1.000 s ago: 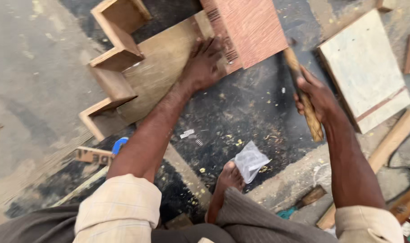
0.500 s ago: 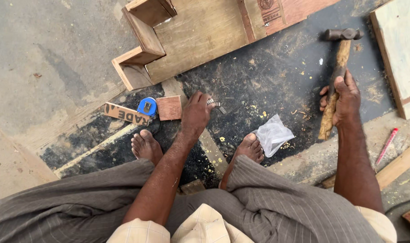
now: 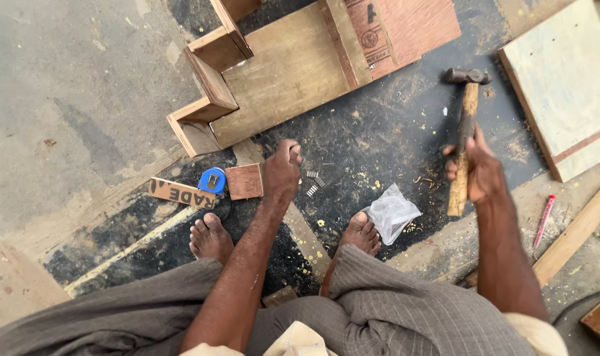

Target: The person sits on the floor of a workshop and hammers nails into a small step-shaped wooden shelf unit, holding the wood steady with one hand while striking with a hammer in the other. They reposition nails, hammer on different sides of the unit, and lift and turn the piece to work on other edges.

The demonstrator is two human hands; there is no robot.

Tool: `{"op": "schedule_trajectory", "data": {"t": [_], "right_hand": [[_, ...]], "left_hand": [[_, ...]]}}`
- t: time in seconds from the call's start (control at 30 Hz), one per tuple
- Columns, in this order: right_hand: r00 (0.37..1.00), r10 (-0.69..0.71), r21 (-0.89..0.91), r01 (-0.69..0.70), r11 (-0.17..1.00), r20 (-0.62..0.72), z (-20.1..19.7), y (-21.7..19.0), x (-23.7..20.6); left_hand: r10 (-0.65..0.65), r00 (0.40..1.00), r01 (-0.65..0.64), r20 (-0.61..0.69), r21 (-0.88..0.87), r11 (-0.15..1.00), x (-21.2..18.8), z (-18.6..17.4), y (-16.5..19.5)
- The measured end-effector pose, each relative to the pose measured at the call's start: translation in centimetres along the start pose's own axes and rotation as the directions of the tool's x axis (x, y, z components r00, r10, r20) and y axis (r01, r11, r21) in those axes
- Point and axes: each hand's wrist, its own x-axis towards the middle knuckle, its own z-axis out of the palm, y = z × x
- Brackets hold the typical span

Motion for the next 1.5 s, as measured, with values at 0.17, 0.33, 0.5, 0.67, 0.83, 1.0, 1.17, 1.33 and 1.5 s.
{"op": "schedule_trajectory", "data": {"t": [0.17, 0.33, 0.5, 0.67, 0.83, 1.0, 1.17, 1.33, 1.5], "right_hand": [[0.997, 0.068, 0.114, -0.063, 0.991, -0.036, 3.1, 2.5, -3.9], [0.988, 0.079, -0.07, -0.089, 0.994, -0.129, 4.7, 5.9, -7.4], [0.979, 0.195, 0.218, -0.203, 0.955, 0.056, 7.1, 9.0, -9.4], [0.972, 0.171, 0.351, -0.218, 0.911, 0.16, 10.1, 10.5, -10.0], [0.97, 0.188, 0.358, -0.232, 0.904, 0.152, 11.0, 10.1, -10.0], [0.97, 0.235, 0.282, -0.243, 0.928, 0.062, 12.3, 9.4, -11.0], [0.986, -0.05, -0.538, -0.044, 0.842, -0.158, 15.5, 7.8, -12.3], [0.904, -0.427, -0.893, 0.191, 0.408, -0.001, 19.7, 4.1, -8.9], [0.821, -0.558, -0.901, 0.327, 0.285, 0.121, 24.3, -0.6, -3.3]], "left_hand": [[0.049, 0.997, -0.063, -0.052, -0.319, 0.946, 1.8, -0.5, 3.2], [0.071, 0.995, 0.021, 0.066, -0.86, 0.51, 3.4, -1.2, 6.5], [0.141, 0.981, 0.081, 0.134, -0.94, 0.331, 4.2, -2.3, 9.3], [0.186, 0.978, 0.009, 0.093, -0.914, 0.406, 4.3, -3.9, 10.4], [0.172, 0.978, 0.028, 0.115, -0.897, 0.442, 4.9, -4.9, 11.1], [0.131, 0.989, -0.147, -0.07, -0.609, 0.779, 7.1, -4.6, 10.0], [0.171, 0.908, -0.327, -0.382, -0.394, 0.859, 15.2, -2.1, 8.4], [0.289, 0.839, -0.409, -0.461, -0.183, 0.894, 24.3, 1.3, 9.5], [0.35, 0.801, -0.378, -0.486, 0.045, 0.925, 26.8, 2.9, 10.4]]}}
